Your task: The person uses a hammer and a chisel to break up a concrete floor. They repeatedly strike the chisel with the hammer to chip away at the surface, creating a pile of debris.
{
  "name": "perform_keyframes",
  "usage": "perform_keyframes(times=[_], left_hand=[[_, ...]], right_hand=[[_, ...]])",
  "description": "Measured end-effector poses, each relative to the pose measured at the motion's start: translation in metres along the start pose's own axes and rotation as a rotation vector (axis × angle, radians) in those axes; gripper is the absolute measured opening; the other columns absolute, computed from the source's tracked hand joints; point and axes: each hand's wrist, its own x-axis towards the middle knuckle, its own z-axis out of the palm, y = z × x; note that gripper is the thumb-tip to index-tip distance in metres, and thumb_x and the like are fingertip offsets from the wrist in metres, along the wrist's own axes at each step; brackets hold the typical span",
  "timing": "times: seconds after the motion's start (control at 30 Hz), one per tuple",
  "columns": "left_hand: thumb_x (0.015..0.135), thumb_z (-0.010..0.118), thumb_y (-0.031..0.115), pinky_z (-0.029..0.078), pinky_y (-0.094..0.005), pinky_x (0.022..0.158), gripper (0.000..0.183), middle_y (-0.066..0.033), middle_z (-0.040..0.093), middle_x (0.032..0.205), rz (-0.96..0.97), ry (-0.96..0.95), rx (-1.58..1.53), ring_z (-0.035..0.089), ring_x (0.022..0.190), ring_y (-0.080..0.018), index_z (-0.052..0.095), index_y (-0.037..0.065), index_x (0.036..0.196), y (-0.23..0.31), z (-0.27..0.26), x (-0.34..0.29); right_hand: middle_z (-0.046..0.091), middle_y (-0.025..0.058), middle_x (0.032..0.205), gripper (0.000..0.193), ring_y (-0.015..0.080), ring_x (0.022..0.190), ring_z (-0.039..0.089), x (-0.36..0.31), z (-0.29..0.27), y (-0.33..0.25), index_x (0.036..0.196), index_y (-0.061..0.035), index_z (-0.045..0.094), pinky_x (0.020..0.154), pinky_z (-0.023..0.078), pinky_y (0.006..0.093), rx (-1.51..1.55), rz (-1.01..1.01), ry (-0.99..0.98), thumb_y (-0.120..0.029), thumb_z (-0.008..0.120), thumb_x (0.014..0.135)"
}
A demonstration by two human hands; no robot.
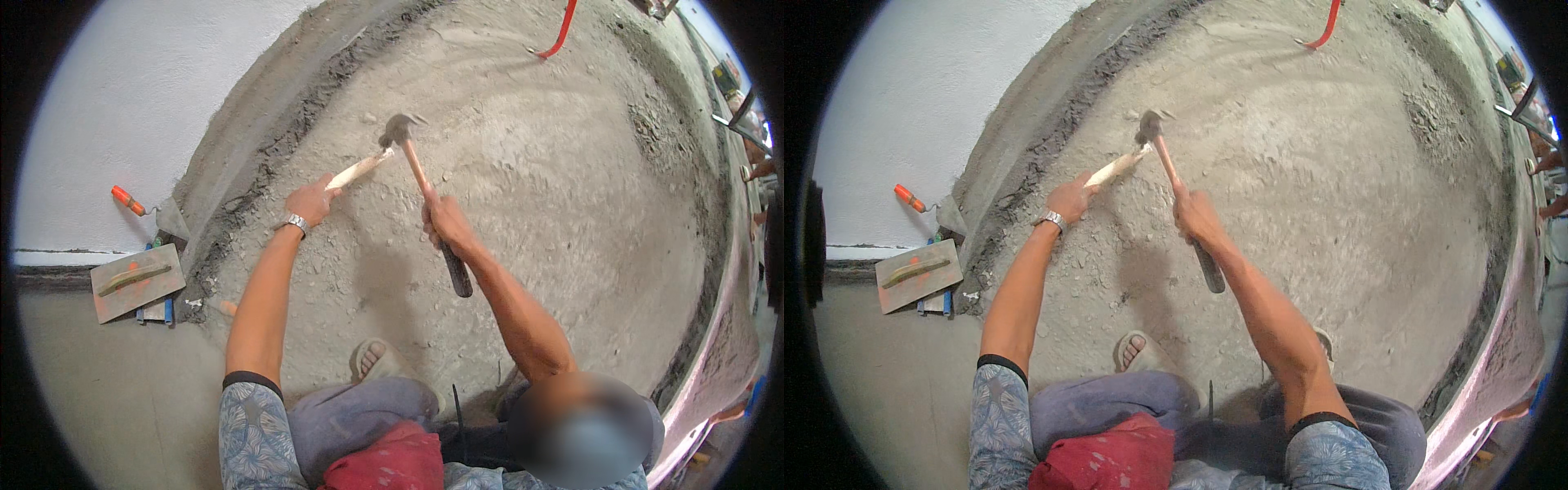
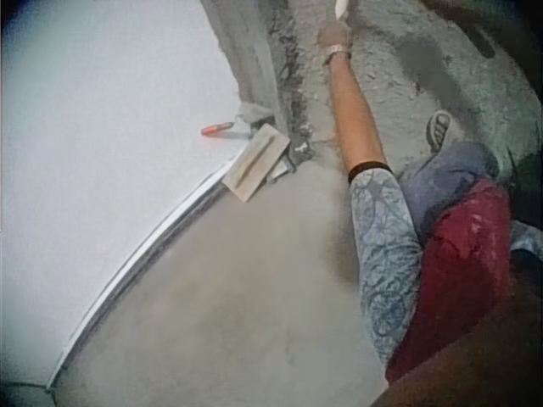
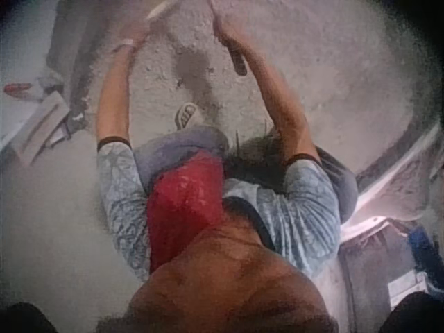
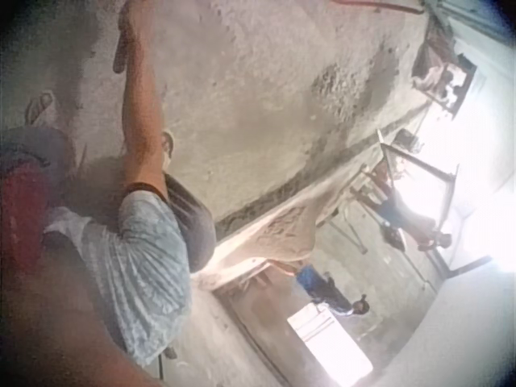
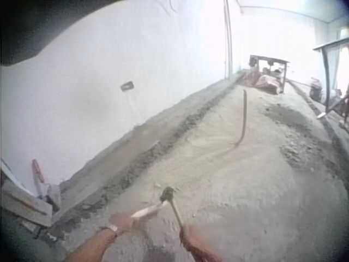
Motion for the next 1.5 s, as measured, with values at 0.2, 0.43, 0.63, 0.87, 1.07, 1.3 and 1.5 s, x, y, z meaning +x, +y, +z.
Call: perform_keyframes(times=[0.2, 0.43, 0.63, 0.87, 1.07, 1.3, 1.5], left_hand=[[0.096, 0.047, 0.047, 0.050, -0.0500, 0.071, 0.047, -0.0183, 0.069, 0.100, 0.008, 0.047, 0.070, 0.066, 0.088, -0.0381, 0.049, 0.020, 0.135, 0.001, -0.007, 0.008], [0.095, 0.048, 0.046, 0.049, -0.0495, 0.069, 0.041, -0.0173, 0.069, 0.093, 0.071, 0.037, 0.117, 0.067, 0.085, -0.0374, 0.055, 0.021, 0.127, 0.010, -0.031, 0.009], [0.095, 0.050, 0.043, 0.049, -0.0495, 0.068, 0.036, -0.0152, 0.069, 0.089, 0.072, 0.048, 0.152, 0.067, 0.082, -0.0353, 0.058, 0.021, 0.122, 0.021, -0.044, 0.007], [0.095, 0.052, 0.040, 0.049, -0.0478, 0.071, 0.032, -0.0124, 0.070, 0.092, 0.094, 0.025, 0.185, 0.067, 0.085, -0.0331, 0.061, 0.020, 0.118, 0.032, -0.056, 0.007], [0.094, 0.053, 0.039, 0.050, -0.0486, 0.071, 0.031, -0.0124, 0.070, 0.095, 0.089, 0.056, 0.208, 0.067, 0.088, -0.0335, 0.061, 0.021, 0.118, 0.035, -0.053, 0.006], [0.094, 0.053, 0.042, 0.051, -0.0482, 0.074, 0.035, -0.0119, 0.070, 0.098, 0.037, 0.018, 0.249, 0.068, 0.089, -0.0320, 0.060, 0.022, 0.121, 0.038, -0.065, 0.007], [0.094, 0.051, 0.044, 0.052, -0.0473, 0.079, 0.040, -0.0128, 0.069, 0.108, 0.168, 0.008, -0.015, 0.067, 0.095, -0.0319, 0.058, 0.023, 0.128, 0.027, -0.050, 0.007]], right_hand=[[0.046, 0.0013, 0.053, 0.061, 0.0108, 0.041, 0.042, -0.010, 0.000, -0.003, 0.067, -0.0067, 0.047, 0.036, 0.035, 0.0283, 0.335, -0.492, 0.038, -0.057, 0.035, 0.099], [0.045, 0.0015, 0.053, 0.062, 0.0119, 0.041, 0.044, 0.001, 0.008, 0.010, 0.067, -0.0080, 0.048, 0.038, 0.036, 0.0294, 0.149, 0.009, -0.024, -0.059, 0.033, 0.098], [0.044, 0.0010, 0.053, 0.062, 0.0120, 0.041, 0.043, -0.010, 0.000, 0.000, 0.067, -0.0067, 0.047, 0.039, 0.036, 0.0287, 0.580, -0.540, -0.012, -0.058, 0.032, 0.099], [0.045, 0.0023, 0.054, 0.063, 0.0120, 0.044, 0.044, -0.006, 0.012, 0.023, 0.069, -0.0087, 0.045, 0.040, 0.038, 0.0314, 0.376, -0.005, -0.047, -0.064, 0.032, 0.096], [0.045, 0.0027, 0.057, 0.062, 0.0137, 0.044, 0.041, -0.014, 0.022, 0.027, 0.071, -0.0107, 0.043, 0.040, 0.037, 0.0298, 0.626, -0.186, -0.074, -0.068, 0.034, 0.094], [0.040, -0.0012, 0.057, 0.055, 0.0112, 0.043, 0.037, 0.011, -0.017, 0.062, 0.075, -0.0115, 0.043, 0.040, 0.036, 0.0296, 0.706, 0.298, -0.247, -0.061, 0.034, 0.097], [0.042, -0.0005, 0.060, 0.061, 0.0126, 0.047, 0.038, -0.029, -0.002, 0.119, 0.082, -0.0094, 0.049, 0.044, 0.037, 0.0310, 1.071, 0.353, -0.230, -0.067, 0.033, 0.095]])
